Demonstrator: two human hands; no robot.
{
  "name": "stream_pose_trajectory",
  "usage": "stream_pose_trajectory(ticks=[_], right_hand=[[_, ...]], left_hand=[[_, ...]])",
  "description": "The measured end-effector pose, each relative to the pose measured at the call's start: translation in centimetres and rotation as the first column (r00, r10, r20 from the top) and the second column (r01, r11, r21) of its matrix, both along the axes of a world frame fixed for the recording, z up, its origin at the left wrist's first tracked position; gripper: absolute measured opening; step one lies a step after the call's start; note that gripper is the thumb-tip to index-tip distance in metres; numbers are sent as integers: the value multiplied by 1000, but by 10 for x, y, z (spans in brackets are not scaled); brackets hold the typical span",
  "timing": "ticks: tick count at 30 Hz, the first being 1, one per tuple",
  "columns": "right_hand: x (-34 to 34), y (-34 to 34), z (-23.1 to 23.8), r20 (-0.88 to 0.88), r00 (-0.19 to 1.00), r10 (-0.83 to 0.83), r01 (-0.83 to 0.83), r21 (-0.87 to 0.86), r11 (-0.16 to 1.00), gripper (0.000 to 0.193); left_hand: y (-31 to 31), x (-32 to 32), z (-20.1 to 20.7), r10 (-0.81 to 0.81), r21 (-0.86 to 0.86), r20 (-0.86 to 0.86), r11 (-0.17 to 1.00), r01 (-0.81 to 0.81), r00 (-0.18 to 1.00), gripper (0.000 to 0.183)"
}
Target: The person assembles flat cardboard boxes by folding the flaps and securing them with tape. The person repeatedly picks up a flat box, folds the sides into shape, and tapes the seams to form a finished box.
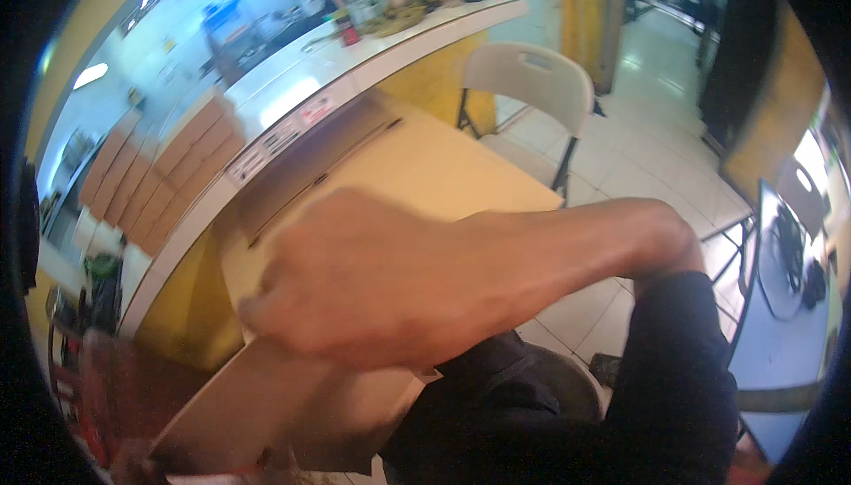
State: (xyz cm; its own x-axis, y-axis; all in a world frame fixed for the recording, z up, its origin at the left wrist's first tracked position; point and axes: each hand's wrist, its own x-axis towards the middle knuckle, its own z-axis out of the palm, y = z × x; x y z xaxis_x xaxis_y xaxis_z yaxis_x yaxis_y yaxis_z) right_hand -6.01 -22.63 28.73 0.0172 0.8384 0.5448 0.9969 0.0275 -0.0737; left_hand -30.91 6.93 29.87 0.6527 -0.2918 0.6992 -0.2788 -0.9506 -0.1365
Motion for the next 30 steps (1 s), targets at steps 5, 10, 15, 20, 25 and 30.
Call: stream_pose_trajectory(ticks=[5,10,15,20,25,30], right_hand=[[21,-31,1,-129,986,-107,115,59,992,19],[33,-22,4,-279,922,-268,343,270,900,16],[53,-40,7,-126,982,-142,174,298,939,63],[54,7,-25,343,883,-319,278,165,946,69],[61,9,-13,106,983,-152,109,337,935,37],[57,3,-19,-348,877,-331,422,229,877,31]], left_hand=[[44,-27,11,242,-228,-242,927,-297,940,37],[54,-17,-8,338,-389,-47,860,-329,940,39],[85,46,-42,89,-717,-114,682,-144,989,43],[70,53,-39,-109,-827,-208,551,-115,972,47],[65,57,-33,-239,-851,-149,524,-2,959,46],[54,58,-31,-369,-817,-202,574,51,907,46]])
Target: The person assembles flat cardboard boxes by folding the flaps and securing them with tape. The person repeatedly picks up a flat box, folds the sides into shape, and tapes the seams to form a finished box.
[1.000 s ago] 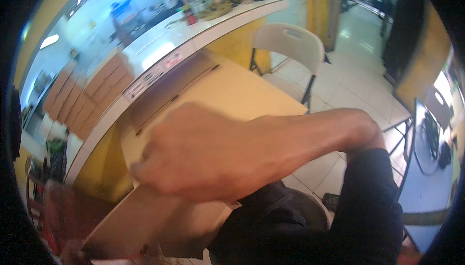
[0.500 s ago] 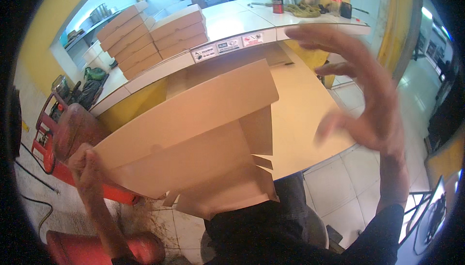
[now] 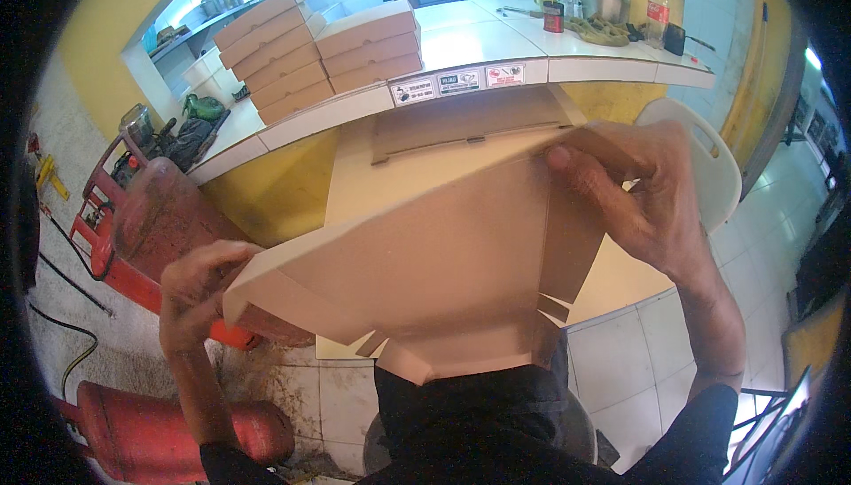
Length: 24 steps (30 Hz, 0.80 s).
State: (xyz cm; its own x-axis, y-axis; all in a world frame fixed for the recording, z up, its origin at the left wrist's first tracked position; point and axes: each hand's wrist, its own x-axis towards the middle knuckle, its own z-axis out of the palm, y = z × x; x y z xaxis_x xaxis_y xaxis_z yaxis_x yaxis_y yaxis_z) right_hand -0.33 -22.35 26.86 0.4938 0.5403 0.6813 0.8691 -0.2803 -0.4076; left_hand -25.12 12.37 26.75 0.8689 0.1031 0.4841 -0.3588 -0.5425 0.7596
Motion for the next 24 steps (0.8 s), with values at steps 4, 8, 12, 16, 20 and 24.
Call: stream_pose_trajectory(ticks=[4,8,12,16,20,24], right_hand=[[-2,2,5,-157,988,-10,6,-29,1000,27],[-16,6,1,-183,983,26,-28,-11,1000,19],[-16,1,12,-15,964,266,-267,-47,963,26],[-9,-8,29,-128,730,671,-679,-23,734,50],[-7,-11,47,-444,364,819,-889,97,448,37],[13,-6,55,-424,356,833,-926,-42,374,27]], left_hand=[[-23,8,2,127,499,193,841,-208,973,41],[-34,10,1,167,562,267,773,-294,949,30],[-34,12,-2,350,431,328,771,-469,878,15],[-5,15,-14,362,117,222,912,-393,905,32],[4,18,-19,250,-96,74,965,-242,965,43],[-5,17,-16,186,-195,-5,963,-184,982,41]])
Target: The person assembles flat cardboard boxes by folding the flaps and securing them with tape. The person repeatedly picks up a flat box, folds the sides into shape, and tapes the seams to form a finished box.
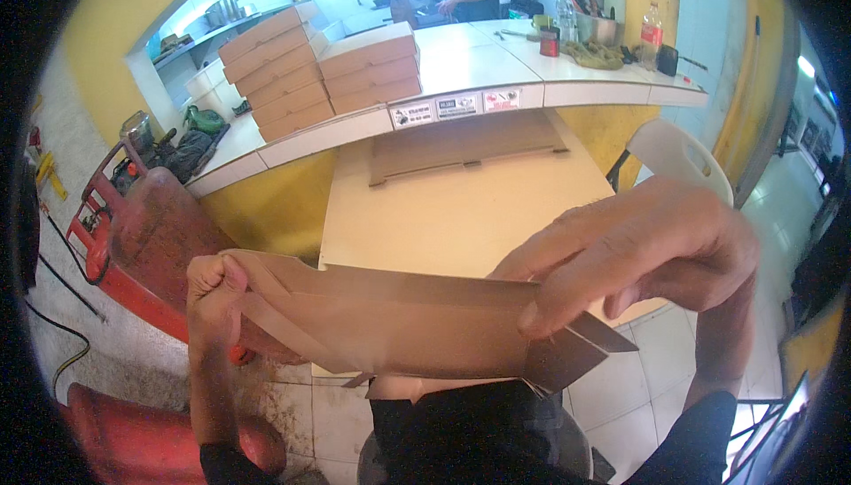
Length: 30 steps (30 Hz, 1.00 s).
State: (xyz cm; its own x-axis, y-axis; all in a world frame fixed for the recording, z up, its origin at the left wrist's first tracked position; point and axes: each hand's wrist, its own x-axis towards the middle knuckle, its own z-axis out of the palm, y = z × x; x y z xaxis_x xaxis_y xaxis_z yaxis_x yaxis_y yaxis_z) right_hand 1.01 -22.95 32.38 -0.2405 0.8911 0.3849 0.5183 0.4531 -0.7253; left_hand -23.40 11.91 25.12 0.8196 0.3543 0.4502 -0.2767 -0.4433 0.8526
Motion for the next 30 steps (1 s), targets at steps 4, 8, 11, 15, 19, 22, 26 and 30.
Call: stream_pose_trajectory(ticks=[4,8,11,15,19,22,26,30], right_hand=[[-3,3,-12,113,977,-179,157,182,971,31],[-33,17,-37,-176,789,-589,614,185,767,31],[-39,26,-33,-317,694,-647,703,104,703,36],[-42,26,-25,-255,624,-739,761,-19,649,21],[-24,34,-34,-326,656,-680,723,16,690,19],[-12,34,-34,-357,693,-626,670,0,742,24],[-9,38,-38,-374,669,-642,699,23,715,23],[-2,37,-42,-407,635,-657,732,46,679,23]], left_hand=[[-3,-6,3,-64,-42,-38,997,62,997,37],[-8,-14,6,-59,41,-95,997,63,994,39],[-10,-11,7,-108,209,-24,972,111,994,40],[-23,-8,13,-1,217,44,976,-9,999,39],[-24,-9,12,99,281,36,954,-105,994,39],[-27,-9,11,81,174,71,980,-93,994,39],[-24,-12,15,50,210,-14,977,-46,999,44],[-21,-2,2,-232,-367,170,887,280,958,68]])
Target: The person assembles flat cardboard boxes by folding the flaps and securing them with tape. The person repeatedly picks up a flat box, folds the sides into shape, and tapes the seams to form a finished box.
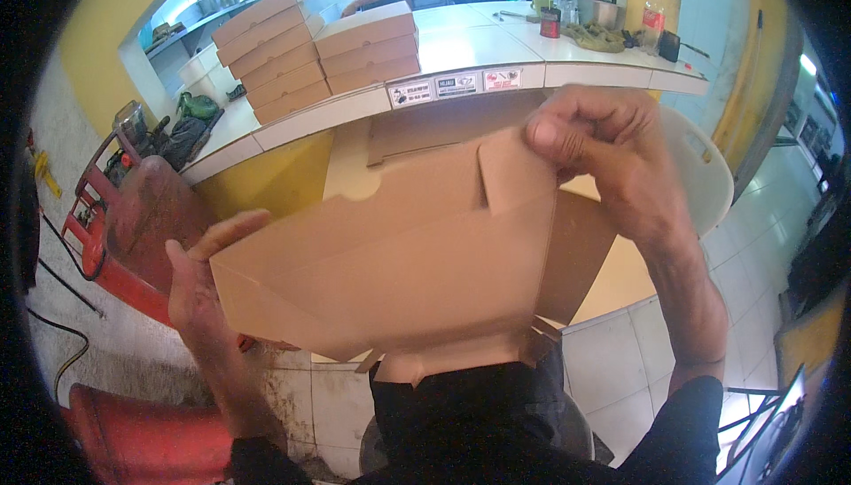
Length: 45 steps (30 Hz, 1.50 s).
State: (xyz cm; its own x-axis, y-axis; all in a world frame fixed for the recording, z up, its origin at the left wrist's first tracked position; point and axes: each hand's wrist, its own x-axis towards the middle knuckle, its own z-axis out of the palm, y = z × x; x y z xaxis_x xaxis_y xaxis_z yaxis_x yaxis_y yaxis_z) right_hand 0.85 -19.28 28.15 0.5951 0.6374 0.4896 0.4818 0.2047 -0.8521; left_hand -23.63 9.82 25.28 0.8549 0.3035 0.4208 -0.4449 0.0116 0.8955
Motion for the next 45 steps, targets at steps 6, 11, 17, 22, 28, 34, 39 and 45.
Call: stream_pose_trajectory(ticks=[6,11,17,22,28,34,39,45], right_hand=[[16,19,-7,-198,980,-38,50,59,997,22],[29,20,-17,-338,939,63,-34,92,995,30],[1,41,-48,-503,682,531,-106,650,753,53],[-21,27,-107,43,755,-654,654,25,756,64],[-50,7,-158,58,808,-586,530,363,766,57],[-33,18,-125,-282,854,-436,519,422,743,32],[-32,26,-130,-394,886,-246,397,366,842,31],[-37,38,-160,-386,834,-393,488,186,853,29]], left_hand=[[2,18,-90,67,-236,118,971,-37,991,72],[-49,51,-103,128,-291,356,956,-20,926,79],[-48,78,-92,404,78,139,906,-417,904,74],[-44,79,-87,385,-119,150,922,-370,911,37],[-50,89,-85,442,-87,267,896,-436,856,27],[-73,80,-87,427,-280,124,881,-381,896,32],[-62,73,-125,450,-153,139,890,-429,882,27],[-40,74,-135,310,-254,169,931,-263,935,29]])
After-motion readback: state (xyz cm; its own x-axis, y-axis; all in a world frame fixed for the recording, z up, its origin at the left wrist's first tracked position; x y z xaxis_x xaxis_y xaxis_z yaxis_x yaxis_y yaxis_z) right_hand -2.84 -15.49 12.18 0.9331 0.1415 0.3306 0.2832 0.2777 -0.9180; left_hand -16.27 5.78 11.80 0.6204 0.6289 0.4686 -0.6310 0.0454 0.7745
